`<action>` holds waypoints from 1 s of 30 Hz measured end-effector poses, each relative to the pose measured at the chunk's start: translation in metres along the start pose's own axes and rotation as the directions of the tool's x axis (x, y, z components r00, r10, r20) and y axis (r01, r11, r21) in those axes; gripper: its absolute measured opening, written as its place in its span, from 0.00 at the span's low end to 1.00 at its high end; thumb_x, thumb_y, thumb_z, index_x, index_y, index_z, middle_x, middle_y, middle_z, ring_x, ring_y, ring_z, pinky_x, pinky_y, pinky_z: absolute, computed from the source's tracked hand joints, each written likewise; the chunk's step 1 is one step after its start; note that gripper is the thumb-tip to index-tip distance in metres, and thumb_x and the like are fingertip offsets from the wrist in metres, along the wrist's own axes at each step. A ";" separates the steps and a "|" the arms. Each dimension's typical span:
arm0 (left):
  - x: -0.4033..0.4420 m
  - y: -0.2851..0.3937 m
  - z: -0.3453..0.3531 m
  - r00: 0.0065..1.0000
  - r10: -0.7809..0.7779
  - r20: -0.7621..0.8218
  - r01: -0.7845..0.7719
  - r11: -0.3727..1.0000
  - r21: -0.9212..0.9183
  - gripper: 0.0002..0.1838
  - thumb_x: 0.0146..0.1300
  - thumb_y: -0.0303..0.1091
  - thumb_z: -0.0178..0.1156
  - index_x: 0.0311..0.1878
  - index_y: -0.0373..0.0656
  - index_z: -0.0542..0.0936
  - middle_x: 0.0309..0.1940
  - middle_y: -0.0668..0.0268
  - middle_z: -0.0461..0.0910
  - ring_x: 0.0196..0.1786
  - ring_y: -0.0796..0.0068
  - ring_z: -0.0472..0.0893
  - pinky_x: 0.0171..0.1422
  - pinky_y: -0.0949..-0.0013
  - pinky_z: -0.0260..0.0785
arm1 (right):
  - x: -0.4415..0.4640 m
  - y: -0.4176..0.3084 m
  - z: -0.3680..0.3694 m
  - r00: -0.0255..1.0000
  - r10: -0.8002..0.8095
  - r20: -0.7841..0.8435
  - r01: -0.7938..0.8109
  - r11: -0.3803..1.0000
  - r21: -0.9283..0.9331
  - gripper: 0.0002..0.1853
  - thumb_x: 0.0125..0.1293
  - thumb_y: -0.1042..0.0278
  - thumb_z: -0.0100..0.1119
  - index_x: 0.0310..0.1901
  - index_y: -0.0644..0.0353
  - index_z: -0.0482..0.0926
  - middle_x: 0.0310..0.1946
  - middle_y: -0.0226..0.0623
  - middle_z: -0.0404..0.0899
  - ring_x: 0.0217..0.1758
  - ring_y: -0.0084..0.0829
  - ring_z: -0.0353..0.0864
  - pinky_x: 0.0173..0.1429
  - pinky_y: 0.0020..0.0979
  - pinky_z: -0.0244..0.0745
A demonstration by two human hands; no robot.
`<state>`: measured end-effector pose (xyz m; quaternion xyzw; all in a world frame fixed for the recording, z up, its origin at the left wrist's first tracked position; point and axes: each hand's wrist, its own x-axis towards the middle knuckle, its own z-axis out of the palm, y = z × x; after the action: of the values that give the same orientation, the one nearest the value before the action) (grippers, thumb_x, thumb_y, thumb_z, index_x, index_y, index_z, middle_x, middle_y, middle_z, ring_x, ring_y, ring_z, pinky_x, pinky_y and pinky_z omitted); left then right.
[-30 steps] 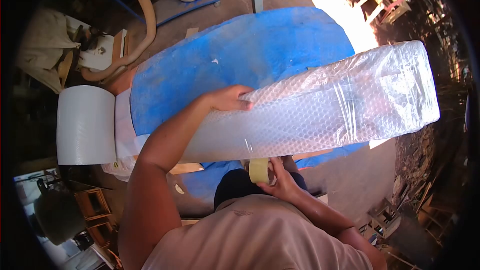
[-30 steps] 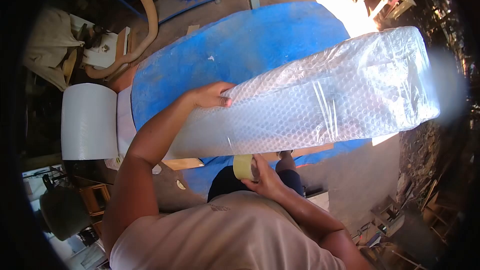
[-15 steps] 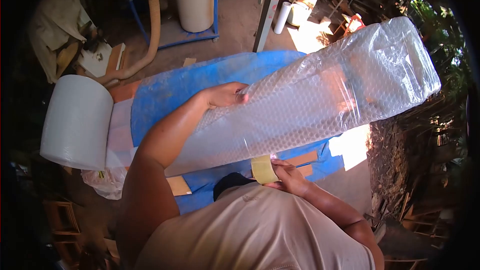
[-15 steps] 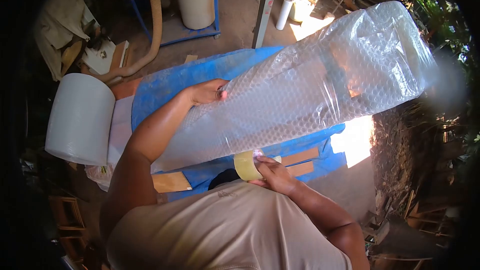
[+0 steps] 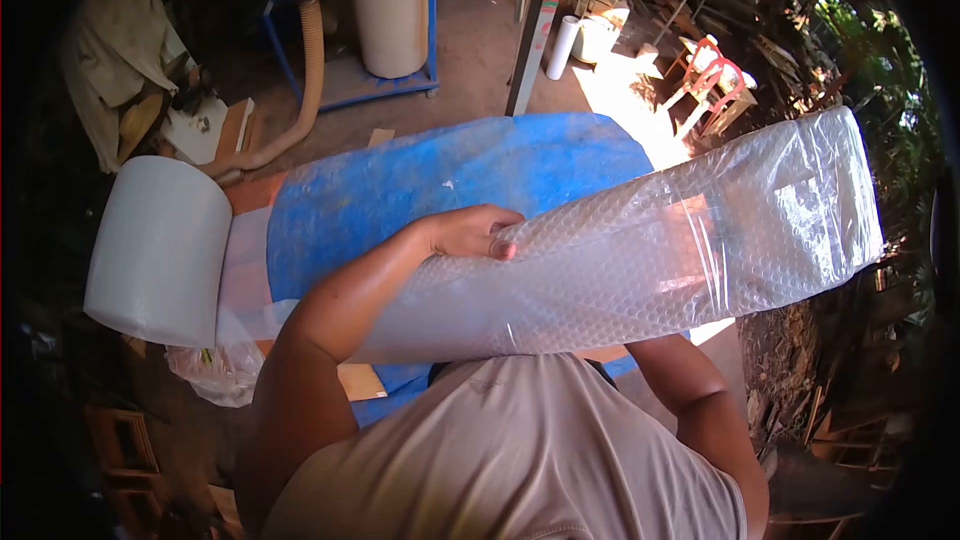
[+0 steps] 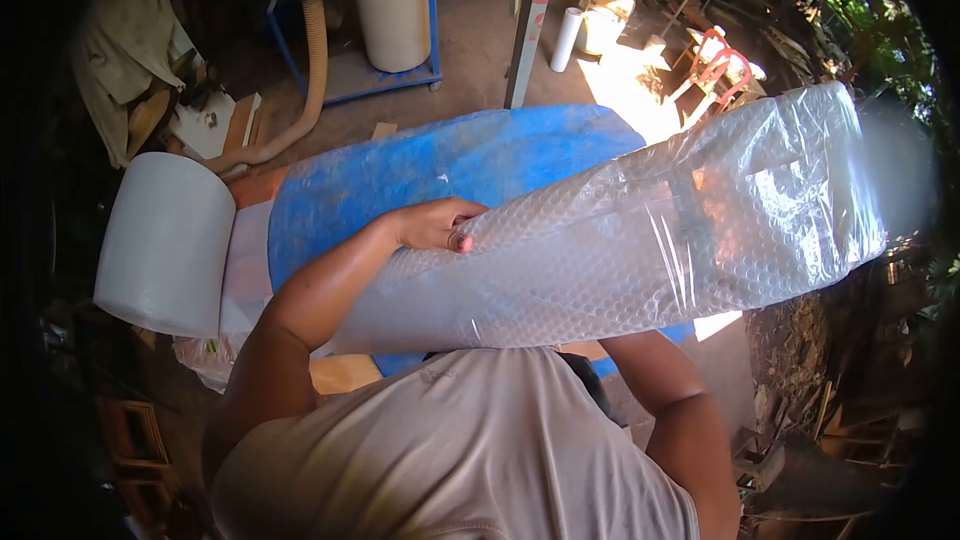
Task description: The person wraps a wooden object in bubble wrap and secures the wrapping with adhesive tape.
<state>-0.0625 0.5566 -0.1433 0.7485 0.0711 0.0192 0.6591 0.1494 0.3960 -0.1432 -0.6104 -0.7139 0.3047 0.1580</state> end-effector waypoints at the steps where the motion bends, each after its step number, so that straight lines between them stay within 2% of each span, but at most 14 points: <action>1: 0.001 -0.002 0.003 1.000 -0.005 -0.004 0.005 1.000 -0.006 0.58 0.41 0.77 0.63 0.64 0.34 0.71 0.55 0.58 0.77 0.59 0.68 0.74 0.64 0.63 0.65 | -0.001 0.003 -0.012 0.999 0.007 0.040 -0.010 0.998 0.061 0.23 0.67 0.54 0.58 0.57 0.60 0.74 0.55 0.46 0.77 0.56 0.38 0.77 0.62 0.40 0.68; 10: 0.016 -0.010 0.013 0.998 -0.017 -0.053 0.022 0.996 0.089 0.59 0.37 0.83 0.58 0.57 0.35 0.77 0.45 0.59 0.81 0.51 0.70 0.77 0.55 0.65 0.70 | 0.041 -0.028 -0.086 0.920 -0.040 0.389 -0.177 0.845 0.504 0.22 0.70 0.53 0.54 0.56 0.63 0.74 0.52 0.44 0.78 0.53 0.35 0.77 0.58 0.36 0.70; 13: 0.021 -0.024 0.019 0.998 0.002 -0.066 0.008 0.988 0.157 0.55 0.43 0.83 0.54 0.54 0.36 0.79 0.39 0.62 0.81 0.45 0.73 0.78 0.49 0.68 0.69 | 0.061 -0.055 -0.089 0.863 -0.081 0.499 -0.279 0.747 0.604 0.22 0.70 0.53 0.53 0.55 0.64 0.74 0.51 0.43 0.78 0.52 0.34 0.77 0.57 0.35 0.71; 15: 0.024 -0.029 0.018 0.996 0.065 -0.063 -0.048 0.968 0.248 0.47 0.54 0.79 0.48 0.44 0.35 0.82 0.34 0.63 0.81 0.40 0.75 0.77 0.44 0.70 0.68 | 0.121 0.024 -0.047 0.903 -0.003 0.430 -0.199 0.883 0.426 0.20 0.69 0.59 0.55 0.51 0.69 0.73 0.43 0.41 0.79 0.45 0.32 0.78 0.52 0.33 0.72; 16: 0.022 -0.028 0.020 0.995 0.068 -0.071 -0.049 0.968 0.245 0.47 0.54 0.79 0.48 0.44 0.35 0.82 0.34 0.63 0.81 0.40 0.75 0.77 0.44 0.70 0.68 | 0.126 0.030 -0.038 0.900 -0.004 0.436 -0.200 0.885 0.420 0.20 0.69 0.59 0.55 0.51 0.69 0.73 0.43 0.41 0.79 0.45 0.32 0.78 0.52 0.33 0.72; 18: 0.018 -0.025 0.028 0.969 0.113 -0.222 -0.074 0.982 0.176 0.40 0.65 0.71 0.46 0.32 0.35 0.81 0.27 0.65 0.79 0.38 0.76 0.78 0.43 0.72 0.69 | 0.131 0.024 -0.025 0.949 0.055 0.309 -0.259 0.694 0.672 0.13 0.70 0.60 0.50 0.38 0.64 0.73 0.32 0.36 0.76 0.36 0.29 0.73 0.43 0.30 0.68; 19: 0.018 -0.023 0.032 0.966 0.118 -0.232 -0.078 0.982 0.173 0.40 0.65 0.71 0.46 0.32 0.35 0.81 0.27 0.65 0.79 0.38 0.76 0.78 0.43 0.72 0.69 | 0.132 0.021 -0.020 0.947 0.053 0.316 -0.261 0.700 0.665 0.13 0.70 0.60 0.50 0.38 0.64 0.73 0.32 0.36 0.76 0.36 0.29 0.73 0.43 0.30 0.68; 21: 0.021 -0.018 0.042 0.868 0.090 -0.488 -0.149 0.985 -0.083 0.36 0.70 0.64 0.47 0.22 0.36 0.75 0.19 0.68 0.74 0.29 0.76 0.78 0.36 0.69 0.71 | 0.127 0.007 -0.011 0.985 0.039 0.167 -0.167 0.453 0.876 0.12 0.70 0.62 0.49 0.38 0.65 0.73 0.31 0.35 0.76 0.35 0.29 0.73 0.42 0.30 0.68; 22: 0.018 -0.016 0.043 0.860 0.091 -0.502 -0.152 0.985 -0.082 0.36 0.70 0.64 0.47 0.22 0.36 0.75 0.19 0.68 0.74 0.29 0.76 0.78 0.36 0.69 0.71 | 0.128 0.010 -0.004 0.988 0.036 0.147 -0.148 0.435 0.888 0.12 0.70 0.62 0.48 0.40 0.64 0.73 0.34 0.36 0.76 0.36 0.29 0.73 0.42 0.30 0.68; 24: 0.014 -0.010 0.050 0.667 -0.155 -0.729 -0.185 0.913 -0.363 0.28 0.71 0.52 0.53 0.20 0.40 0.73 0.15 0.71 0.69 0.21 0.78 0.75 0.28 0.69 0.70 | 0.121 0.004 0.000 0.993 0.050 0.111 -0.121 0.386 0.914 0.12 0.70 0.62 0.47 0.40 0.64 0.73 0.35 0.37 0.76 0.37 0.29 0.73 0.42 0.31 0.68; 25: 0.015 -0.013 0.050 0.662 -0.157 -0.733 -0.188 0.912 -0.365 0.28 0.71 0.52 0.53 0.20 0.40 0.73 0.15 0.71 0.69 0.21 0.78 0.75 0.28 0.69 0.70 | 0.120 0.003 0.000 0.995 0.073 0.066 -0.087 0.335 0.938 0.12 0.71 0.62 0.47 0.41 0.64 0.73 0.36 0.37 0.76 0.37 0.29 0.74 0.42 0.32 0.68; 27: 0.019 -0.027 0.052 0.446 -0.166 -0.880 -0.390 0.848 -0.358 0.22 0.69 0.44 0.58 0.21 0.40 0.74 0.13 0.69 0.70 0.13 0.80 0.68 0.18 0.73 0.62 | 0.115 0.000 -0.003 0.998 0.031 0.047 -0.055 0.312 0.949 0.14 0.71 0.60 0.47 0.45 0.64 0.73 0.38 0.37 0.76 0.38 0.29 0.74 0.42 0.32 0.69; 28: 0.018 -0.036 0.050 0.409 -0.238 -0.881 -0.440 0.794 -0.419 0.21 0.64 0.45 0.64 0.21 0.44 0.70 0.17 0.71 0.70 0.18 0.82 0.68 0.22 0.74 0.63 | 0.111 -0.001 -0.002 1.000 -0.006 0.026 -0.023 0.281 0.960 0.15 0.72 0.59 0.47 0.48 0.64 0.72 0.39 0.36 0.77 0.38 0.29 0.75 0.41 0.32 0.69; 30: 0.022 -0.034 0.054 0.372 -0.246 -0.895 -0.395 0.830 -0.393 0.19 0.64 0.45 0.65 0.25 0.45 0.70 0.20 0.72 0.71 0.22 0.83 0.70 0.25 0.76 0.64 | 0.110 0.004 0.000 0.999 -0.045 0.012 -0.001 0.245 0.969 0.17 0.73 0.57 0.47 0.52 0.64 0.72 0.40 0.36 0.78 0.39 0.28 0.76 0.41 0.32 0.69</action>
<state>-0.0365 0.5110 -0.1851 0.3848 0.3820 0.4848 0.6863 0.1301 0.5025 -0.1620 -0.3688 -0.3876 0.6880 0.4903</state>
